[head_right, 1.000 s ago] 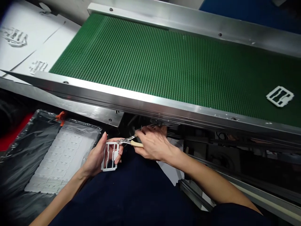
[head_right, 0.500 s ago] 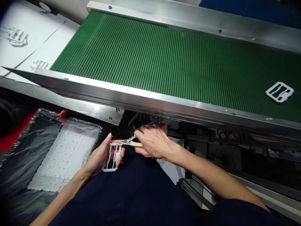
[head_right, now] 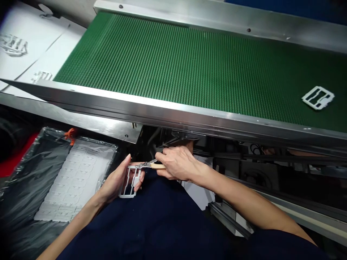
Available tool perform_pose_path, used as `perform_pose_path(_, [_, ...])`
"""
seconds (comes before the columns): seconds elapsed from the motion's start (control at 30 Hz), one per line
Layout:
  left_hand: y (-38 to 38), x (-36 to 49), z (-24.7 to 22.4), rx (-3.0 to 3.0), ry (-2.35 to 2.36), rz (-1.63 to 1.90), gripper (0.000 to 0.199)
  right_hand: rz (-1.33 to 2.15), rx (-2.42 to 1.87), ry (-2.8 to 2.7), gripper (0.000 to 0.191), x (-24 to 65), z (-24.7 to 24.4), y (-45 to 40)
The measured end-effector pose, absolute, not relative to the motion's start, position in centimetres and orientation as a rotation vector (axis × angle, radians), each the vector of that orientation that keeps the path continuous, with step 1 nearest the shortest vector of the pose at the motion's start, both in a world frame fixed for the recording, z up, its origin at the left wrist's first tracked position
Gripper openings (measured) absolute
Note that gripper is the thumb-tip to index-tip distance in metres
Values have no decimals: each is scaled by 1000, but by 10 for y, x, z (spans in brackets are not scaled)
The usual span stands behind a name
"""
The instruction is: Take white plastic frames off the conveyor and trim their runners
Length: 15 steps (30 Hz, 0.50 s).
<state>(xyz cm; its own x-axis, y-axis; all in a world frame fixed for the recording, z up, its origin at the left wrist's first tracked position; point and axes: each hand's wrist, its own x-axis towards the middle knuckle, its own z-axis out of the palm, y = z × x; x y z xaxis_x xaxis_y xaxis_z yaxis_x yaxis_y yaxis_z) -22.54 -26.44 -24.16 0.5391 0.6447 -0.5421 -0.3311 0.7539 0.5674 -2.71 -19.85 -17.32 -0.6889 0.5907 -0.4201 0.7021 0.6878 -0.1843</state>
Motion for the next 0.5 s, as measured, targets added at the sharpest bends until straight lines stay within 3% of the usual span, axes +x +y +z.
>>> perform_pose_path(0.13, [-261,-224,-240,393,809,618,59,-920,1420,2434,18,-22,-186,-205])
perform_pose_path(0.23, [-256,-224,-245,460,882,654,47,-1612,1745,2124,21,-20,-198,-214])
perform_pose_path(0.3, [-251,-224,-253,624,992,686,32,-2247,1799,1821,22,-20,-206,-224])
perform_pose_path(0.37, [-247,-223,-263,817,1093,687,30,-2801,1749,1506,27,-20,-211,-235])
perform_pose_path(0.5, [-237,-217,-280,1122,1142,482,30,-3258,1756,1233,32,-20,-217,-253])
